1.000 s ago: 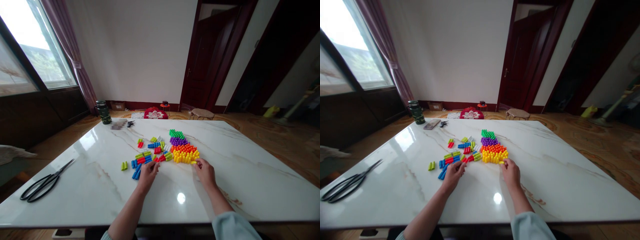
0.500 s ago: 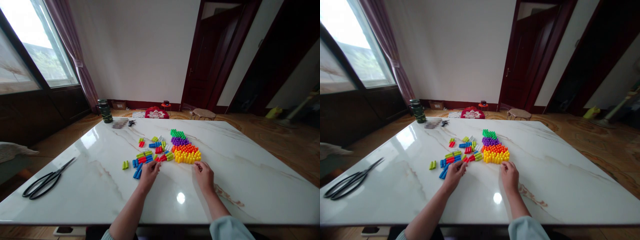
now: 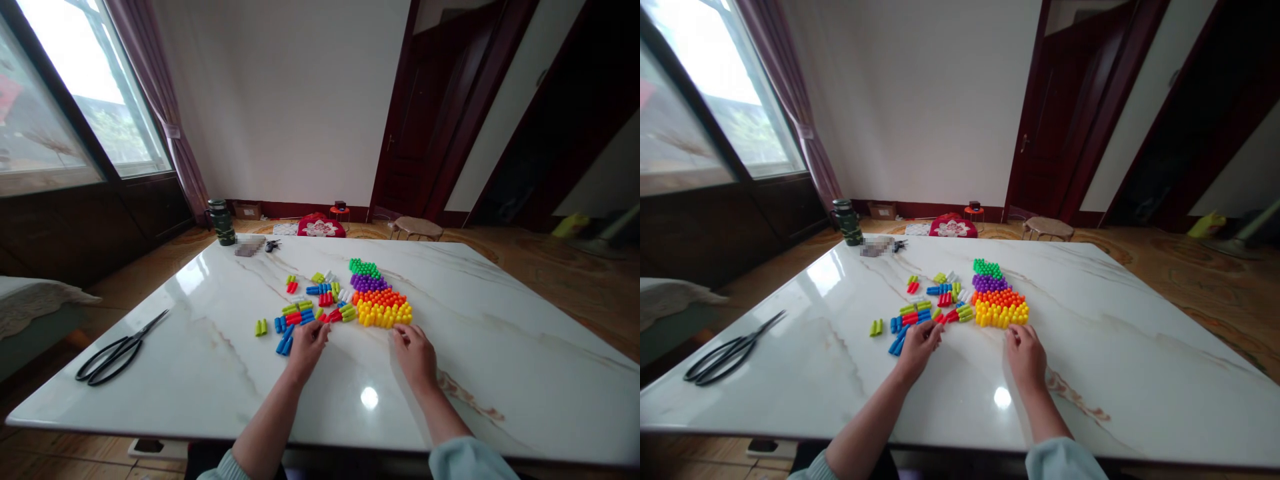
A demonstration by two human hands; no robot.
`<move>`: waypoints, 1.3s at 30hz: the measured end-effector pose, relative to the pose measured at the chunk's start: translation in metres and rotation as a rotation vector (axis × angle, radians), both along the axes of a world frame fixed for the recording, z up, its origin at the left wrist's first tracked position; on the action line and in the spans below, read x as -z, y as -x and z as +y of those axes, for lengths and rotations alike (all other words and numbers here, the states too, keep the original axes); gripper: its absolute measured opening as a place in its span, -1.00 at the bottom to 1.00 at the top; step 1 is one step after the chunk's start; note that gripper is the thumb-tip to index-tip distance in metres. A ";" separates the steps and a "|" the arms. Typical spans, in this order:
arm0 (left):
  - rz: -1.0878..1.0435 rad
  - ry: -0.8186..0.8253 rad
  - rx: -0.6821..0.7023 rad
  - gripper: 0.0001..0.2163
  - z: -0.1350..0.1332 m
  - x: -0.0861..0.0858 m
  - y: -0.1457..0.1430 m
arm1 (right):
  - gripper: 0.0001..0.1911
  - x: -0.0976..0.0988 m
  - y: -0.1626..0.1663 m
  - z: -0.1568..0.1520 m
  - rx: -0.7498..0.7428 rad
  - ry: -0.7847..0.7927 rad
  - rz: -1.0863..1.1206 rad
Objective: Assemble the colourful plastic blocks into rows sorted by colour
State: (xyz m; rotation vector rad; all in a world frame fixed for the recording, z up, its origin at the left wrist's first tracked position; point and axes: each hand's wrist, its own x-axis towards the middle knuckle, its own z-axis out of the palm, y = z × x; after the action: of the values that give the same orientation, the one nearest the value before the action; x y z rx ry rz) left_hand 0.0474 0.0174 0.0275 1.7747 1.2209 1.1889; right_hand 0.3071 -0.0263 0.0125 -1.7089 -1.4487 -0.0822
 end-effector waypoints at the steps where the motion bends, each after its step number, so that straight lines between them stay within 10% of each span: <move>1: -0.002 0.000 0.002 -0.64 0.000 0.000 0.000 | -0.65 -0.003 0.007 -0.001 -0.026 0.018 -0.002; 8: 0.017 -0.007 -0.020 -0.65 -0.003 -0.003 0.001 | -0.84 -0.031 0.086 0.003 -0.342 0.374 -0.146; 18: 0.377 -0.210 -0.280 -0.83 -0.016 -0.022 0.008 | -0.81 -0.025 0.110 0.003 -0.239 0.401 -0.366; 22: 0.660 -0.106 -0.427 -0.51 -0.005 -0.040 0.018 | -0.81 -0.026 0.112 0.003 -0.234 0.394 -0.393; 28: 0.849 0.099 -0.190 -0.45 0.024 -0.048 0.032 | -0.82 -0.027 0.114 0.002 -0.236 0.387 -0.407; 39: 0.854 -0.111 0.028 -0.31 0.045 -0.057 -0.015 | -0.80 -0.024 0.115 0.001 -0.235 0.393 -0.388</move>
State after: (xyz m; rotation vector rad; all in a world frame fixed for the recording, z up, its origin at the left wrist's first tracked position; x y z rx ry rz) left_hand 0.0623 0.0624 0.0846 2.4851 1.5843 0.4573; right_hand 0.1925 -0.0251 0.0369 -1.8882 -2.0537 0.0002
